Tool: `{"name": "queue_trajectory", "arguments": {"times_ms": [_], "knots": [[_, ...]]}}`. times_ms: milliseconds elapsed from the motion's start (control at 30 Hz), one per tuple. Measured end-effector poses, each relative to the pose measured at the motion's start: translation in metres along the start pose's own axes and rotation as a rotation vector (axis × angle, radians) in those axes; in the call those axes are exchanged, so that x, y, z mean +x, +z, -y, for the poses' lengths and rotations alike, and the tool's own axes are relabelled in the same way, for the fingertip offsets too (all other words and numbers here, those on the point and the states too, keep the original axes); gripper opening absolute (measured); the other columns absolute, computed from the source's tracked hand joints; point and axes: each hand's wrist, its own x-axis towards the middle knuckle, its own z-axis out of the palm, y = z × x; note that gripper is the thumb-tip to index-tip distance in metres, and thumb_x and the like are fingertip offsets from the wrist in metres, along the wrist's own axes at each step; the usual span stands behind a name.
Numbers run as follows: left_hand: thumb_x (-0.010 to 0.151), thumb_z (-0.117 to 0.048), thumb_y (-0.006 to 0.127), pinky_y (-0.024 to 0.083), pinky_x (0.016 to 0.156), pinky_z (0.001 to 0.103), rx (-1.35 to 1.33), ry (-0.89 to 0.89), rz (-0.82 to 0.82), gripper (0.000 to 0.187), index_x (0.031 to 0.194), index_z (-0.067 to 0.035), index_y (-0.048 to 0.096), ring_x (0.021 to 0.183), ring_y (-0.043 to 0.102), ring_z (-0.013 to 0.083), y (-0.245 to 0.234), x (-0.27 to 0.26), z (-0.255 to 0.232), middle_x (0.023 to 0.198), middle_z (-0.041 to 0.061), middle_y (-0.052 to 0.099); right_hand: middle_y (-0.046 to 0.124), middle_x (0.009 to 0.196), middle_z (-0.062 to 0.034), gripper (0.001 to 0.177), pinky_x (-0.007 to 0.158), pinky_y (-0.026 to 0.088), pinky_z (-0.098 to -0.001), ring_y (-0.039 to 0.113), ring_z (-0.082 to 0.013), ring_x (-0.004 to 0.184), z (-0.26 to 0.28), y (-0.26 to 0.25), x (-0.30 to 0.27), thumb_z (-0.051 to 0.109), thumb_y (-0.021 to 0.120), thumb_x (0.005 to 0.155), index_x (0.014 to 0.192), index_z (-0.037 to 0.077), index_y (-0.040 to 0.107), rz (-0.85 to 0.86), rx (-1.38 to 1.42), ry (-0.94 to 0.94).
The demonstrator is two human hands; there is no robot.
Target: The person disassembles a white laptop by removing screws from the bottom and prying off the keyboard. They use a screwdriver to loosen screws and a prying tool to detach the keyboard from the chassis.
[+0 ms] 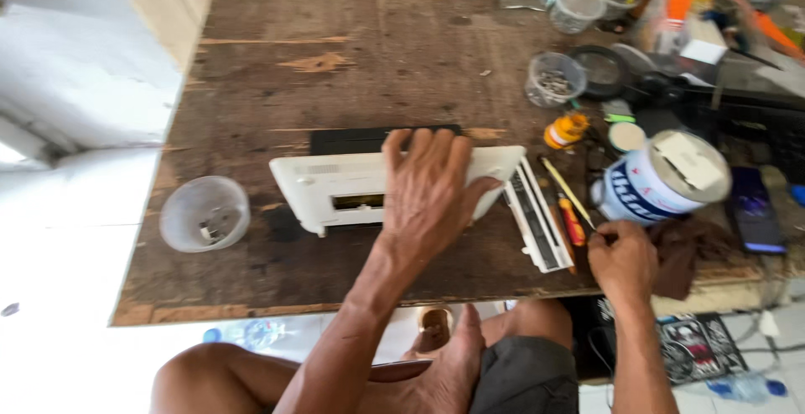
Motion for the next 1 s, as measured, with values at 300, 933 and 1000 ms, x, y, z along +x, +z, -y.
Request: {"name": "queue_trajectory", "arguments": {"times_ms": [300,933,1000], "knots": [[0.104,-0.055,0.078,0.038,0.106,0.051,0.008,-0.003,-0.020,0.048,0.097,-0.014,0.055,0.091,0.057,0.0337,0.003,0.004,0.001,0.091,0.009,0.058,0.074,0.103,-0.0057,0.019,0.084,0.059,-0.0206,0.068,-0.0091,0.090,0.049,-0.050,-0.002,-0.004,0.083,0.104,0.113,0.007,0.071,-0.371,1.104,0.165],[0.078,-0.049,0.101,0.032,0.119,0.063,-0.093,-0.003,-0.028,0.061,0.100,-0.007,0.062,0.096,0.068,0.0365,0.031,0.018,0.025,0.086,0.011,0.059,0.072,0.104,-0.0200,0.027,0.102,0.058,-0.0468,0.070,-0.0270,0.100,0.200,-0.098,0.002,0.003,0.051,0.125,0.145,-0.006,0.067,-0.421,0.800,-0.466],[0.084,-0.049,0.097,0.035,0.117,0.063,-0.107,0.014,-0.050,0.058,0.101,-0.006,0.062,0.092,0.066,0.0363,0.030,0.018,0.026,0.084,0.011,0.057,0.072,0.095,-0.0168,0.025,0.086,0.064,-0.0405,0.073,-0.0277,0.087,0.217,-0.098,-0.005,0.004,0.059,0.118,0.142,-0.002,0.063,-0.287,0.777,-0.545]]}}
